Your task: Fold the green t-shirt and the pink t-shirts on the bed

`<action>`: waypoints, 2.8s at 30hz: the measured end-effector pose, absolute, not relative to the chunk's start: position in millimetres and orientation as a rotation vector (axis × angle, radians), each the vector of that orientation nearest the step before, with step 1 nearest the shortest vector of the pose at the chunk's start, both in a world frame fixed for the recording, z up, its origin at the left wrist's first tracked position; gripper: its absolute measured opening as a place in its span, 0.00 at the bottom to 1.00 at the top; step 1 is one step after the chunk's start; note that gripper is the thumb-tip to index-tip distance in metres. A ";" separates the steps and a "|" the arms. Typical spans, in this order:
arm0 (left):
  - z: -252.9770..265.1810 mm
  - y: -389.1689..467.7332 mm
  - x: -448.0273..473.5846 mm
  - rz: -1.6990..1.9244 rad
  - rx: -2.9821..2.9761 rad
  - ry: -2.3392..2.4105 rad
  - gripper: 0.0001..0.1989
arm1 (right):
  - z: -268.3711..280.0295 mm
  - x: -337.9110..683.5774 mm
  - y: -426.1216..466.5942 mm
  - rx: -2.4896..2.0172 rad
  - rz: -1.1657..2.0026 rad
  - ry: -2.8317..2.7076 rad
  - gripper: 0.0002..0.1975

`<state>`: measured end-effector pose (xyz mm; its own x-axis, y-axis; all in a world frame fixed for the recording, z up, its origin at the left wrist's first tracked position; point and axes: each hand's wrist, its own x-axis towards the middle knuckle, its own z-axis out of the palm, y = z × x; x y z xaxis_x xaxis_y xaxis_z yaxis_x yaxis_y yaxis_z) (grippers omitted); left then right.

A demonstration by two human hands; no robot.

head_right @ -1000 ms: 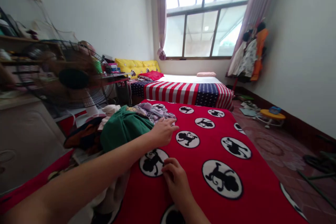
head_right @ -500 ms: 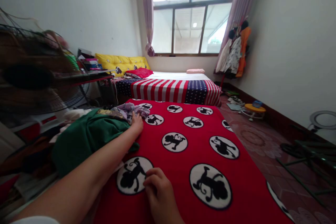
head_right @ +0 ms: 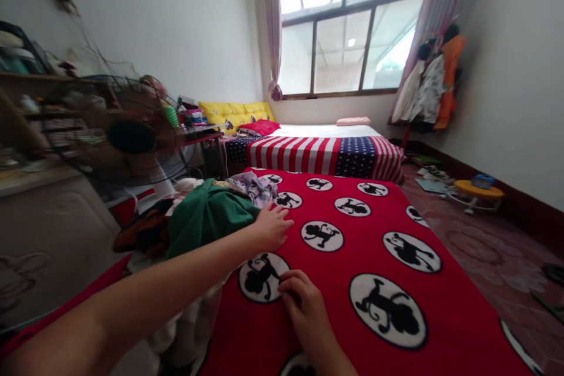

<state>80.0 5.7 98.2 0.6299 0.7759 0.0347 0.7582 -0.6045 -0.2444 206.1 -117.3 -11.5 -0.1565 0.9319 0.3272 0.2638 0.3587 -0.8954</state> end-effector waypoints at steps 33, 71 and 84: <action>130.3 -33.4 -49.1 -0.876 -2.406 -1.337 0.14 | -13.0 207.1 -118.8 -1.122 0.826 -1.678 0.11; 74.4 -38.7 -115.5 -1.070 -1.949 -1.603 0.05 | 138.7 83.5 33.0 -1.164 0.534 -1.615 0.19; 84.1 -22.1 -117.8 -0.999 -1.907 -1.695 0.09 | 57.3 322.3 -71.5 -1.415 0.480 -0.579 0.23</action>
